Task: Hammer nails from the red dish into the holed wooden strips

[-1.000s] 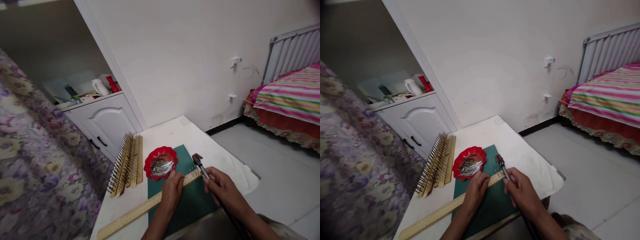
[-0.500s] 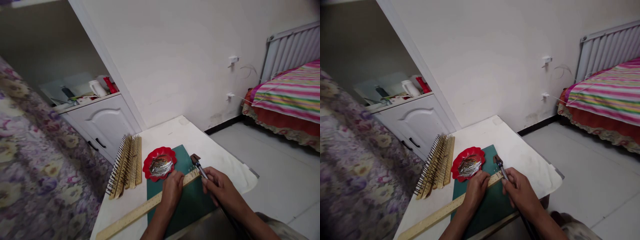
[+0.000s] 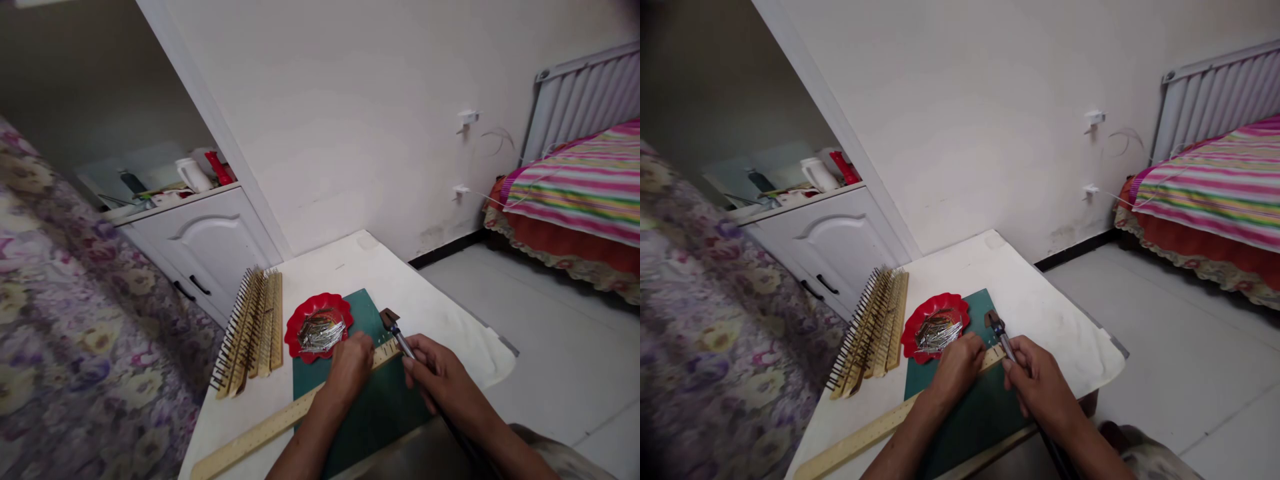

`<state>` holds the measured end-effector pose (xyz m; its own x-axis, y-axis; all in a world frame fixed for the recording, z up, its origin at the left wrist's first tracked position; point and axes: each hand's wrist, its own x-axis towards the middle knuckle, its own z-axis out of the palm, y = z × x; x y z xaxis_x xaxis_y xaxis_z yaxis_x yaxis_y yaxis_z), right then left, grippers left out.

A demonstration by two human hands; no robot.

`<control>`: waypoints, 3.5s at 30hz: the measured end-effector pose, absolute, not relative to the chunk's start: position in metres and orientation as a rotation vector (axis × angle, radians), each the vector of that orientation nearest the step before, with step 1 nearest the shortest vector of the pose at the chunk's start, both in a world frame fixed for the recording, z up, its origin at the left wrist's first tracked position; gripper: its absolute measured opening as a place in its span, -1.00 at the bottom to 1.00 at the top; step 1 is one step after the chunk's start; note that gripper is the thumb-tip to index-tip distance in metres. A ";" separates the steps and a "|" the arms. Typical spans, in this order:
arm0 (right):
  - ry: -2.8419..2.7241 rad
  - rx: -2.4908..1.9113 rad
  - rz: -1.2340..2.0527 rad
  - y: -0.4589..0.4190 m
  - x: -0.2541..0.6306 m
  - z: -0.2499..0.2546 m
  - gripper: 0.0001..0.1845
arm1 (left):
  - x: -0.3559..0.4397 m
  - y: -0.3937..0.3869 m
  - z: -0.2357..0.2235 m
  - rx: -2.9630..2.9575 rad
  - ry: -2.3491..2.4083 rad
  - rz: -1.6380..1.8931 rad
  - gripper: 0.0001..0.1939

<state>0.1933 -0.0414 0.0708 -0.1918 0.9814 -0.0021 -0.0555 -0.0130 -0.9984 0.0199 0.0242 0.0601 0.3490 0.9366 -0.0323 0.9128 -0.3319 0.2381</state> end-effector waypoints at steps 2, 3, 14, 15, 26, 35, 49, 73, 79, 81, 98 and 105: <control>-1.303 -1.074 1.386 -0.041 0.193 0.071 -0.84 | 0.019 0.026 0.058 2.434 1.632 0.213 -0.82; -1.302 -1.074 1.390 -0.041 0.193 0.071 -0.84 | 0.019 0.028 0.056 2.450 1.617 0.244 -0.84; -1.312 -1.039 1.454 -0.042 0.190 0.073 -0.87 | 0.016 0.035 0.022 2.243 1.553 0.694 -0.93; -1.319 -1.028 1.466 -0.043 0.189 0.072 -0.88 | 0.016 0.035 0.021 2.230 1.553 0.719 -0.92; -1.384 -1.065 1.500 -0.046 0.177 0.069 -0.96 | 0.017 0.035 0.022 2.140 1.531 0.740 -0.90; -1.418 -1.073 1.488 -0.046 0.174 0.067 -0.96 | 0.017 0.035 0.020 2.135 1.551 0.746 -0.88; -1.359 -1.057 1.469 -0.046 0.182 0.073 -0.88 | 0.011 0.029 0.017 2.118 1.388 0.914 -0.96; -1.324 -1.039 1.437 -0.045 0.186 0.070 -0.79 | -0.008 0.009 0.020 2.303 1.460 0.820 -0.81; -1.276 -1.045 1.359 -0.039 0.196 0.069 -0.77 | -0.025 -0.007 0.014 2.365 1.500 0.728 -0.75; -1.281 -1.050 1.361 -0.039 0.196 0.070 -0.77 | -0.025 -0.004 0.013 2.364 1.497 0.732 -0.77; -1.283 -1.077 1.395 -0.040 0.194 0.070 -0.71 | -0.045 0.019 0.050 2.287 1.700 0.875 -0.84; -1.270 -1.078 1.411 -0.039 0.191 0.075 -0.70 | -0.044 0.063 0.049 2.255 1.888 0.516 -0.89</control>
<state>0.1908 -0.0392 0.0752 -0.1904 0.9813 -0.0264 -0.0769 -0.0417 -0.9962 -0.0443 0.0631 0.0494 0.1460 0.9760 0.1613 0.9225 -0.1932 0.3341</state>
